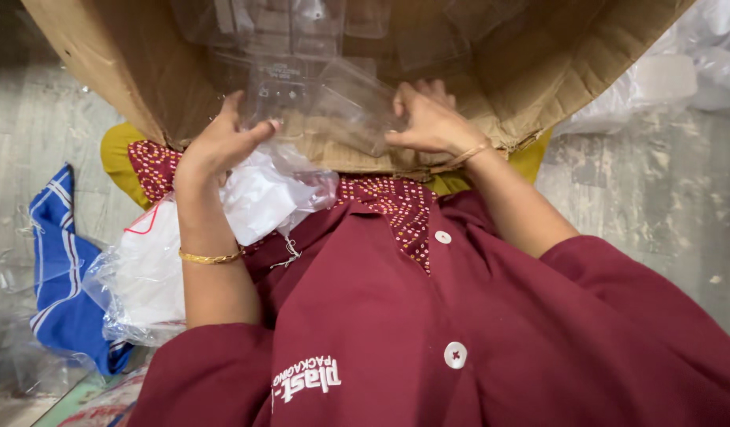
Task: The person sits on the floor in front of a large cardboard box of clear plastic containers. They open a plastic poly bag, insert a container, and place the bagged container aside, repeating this bagging cycle for container after container.
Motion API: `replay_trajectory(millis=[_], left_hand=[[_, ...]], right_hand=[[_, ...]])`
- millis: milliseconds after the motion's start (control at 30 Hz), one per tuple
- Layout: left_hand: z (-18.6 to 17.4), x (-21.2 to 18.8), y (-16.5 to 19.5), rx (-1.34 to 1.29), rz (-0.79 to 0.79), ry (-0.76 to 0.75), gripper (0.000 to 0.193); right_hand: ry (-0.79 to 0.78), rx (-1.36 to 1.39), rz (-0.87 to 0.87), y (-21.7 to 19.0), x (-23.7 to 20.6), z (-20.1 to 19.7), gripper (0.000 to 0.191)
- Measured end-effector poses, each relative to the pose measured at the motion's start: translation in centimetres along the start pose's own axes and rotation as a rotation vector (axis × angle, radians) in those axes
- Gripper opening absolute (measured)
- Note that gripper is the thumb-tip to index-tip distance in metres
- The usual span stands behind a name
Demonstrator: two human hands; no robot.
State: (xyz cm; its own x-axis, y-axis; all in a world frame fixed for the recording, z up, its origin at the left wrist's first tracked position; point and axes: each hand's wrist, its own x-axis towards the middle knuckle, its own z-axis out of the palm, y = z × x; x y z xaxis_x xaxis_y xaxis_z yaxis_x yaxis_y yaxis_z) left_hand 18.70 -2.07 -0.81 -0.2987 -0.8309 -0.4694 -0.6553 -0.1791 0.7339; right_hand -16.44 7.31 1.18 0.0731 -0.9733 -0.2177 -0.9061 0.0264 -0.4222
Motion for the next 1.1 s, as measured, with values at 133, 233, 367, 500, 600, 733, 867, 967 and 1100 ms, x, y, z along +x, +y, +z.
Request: replay_trajectory(millis=[133,233,367,500,600,733,867,967,1100], left_hand=[[1.2,0.3,-0.5,-0.315,0.272,-0.087,0.11],[4.6,1.7,-0.9,-0.358,0.336,-0.039,0.109],[10.1,4.6,-0.7,-0.341,0.502,0.015,0.102],[10.2,6.4,-1.2,0.007,0.496,0.096,0.097],[8.9,5.9,-0.9,0.054,0.417,0.148,0.089],[6.8,2.9,1.0,0.036,0.432,0.369,0.06],[5.3,0.6,4.8,-0.175,0.738,0.441,0.034],[6.2,0.1,8.0,-0.322,0.615,0.313,0.033],[7.0,0.0,9.6,-0.38,0.652,0.343,0.034]], right_hand=[[0.218,0.247,0.01,0.9,-3.0,1.1,0.052],[0.466,0.371,0.079,0.8,-5.3,4.0,0.047],[0.403,0.478,0.062,0.2,-4.5,5.9,0.045],[0.287,0.367,0.071,0.2,-2.7,5.7,0.033],[0.295,0.414,0.076,0.5,-2.0,5.5,0.033],[0.544,0.455,0.056,0.1,-2.6,4.7,0.032],[0.647,0.644,-0.249,-1.6,-2.5,2.2,0.021],[0.34,0.964,-0.292,-3.7,-0.8,0.6,0.033],[0.165,1.085,-0.252,-5.4,0.7,0.5,0.028]])
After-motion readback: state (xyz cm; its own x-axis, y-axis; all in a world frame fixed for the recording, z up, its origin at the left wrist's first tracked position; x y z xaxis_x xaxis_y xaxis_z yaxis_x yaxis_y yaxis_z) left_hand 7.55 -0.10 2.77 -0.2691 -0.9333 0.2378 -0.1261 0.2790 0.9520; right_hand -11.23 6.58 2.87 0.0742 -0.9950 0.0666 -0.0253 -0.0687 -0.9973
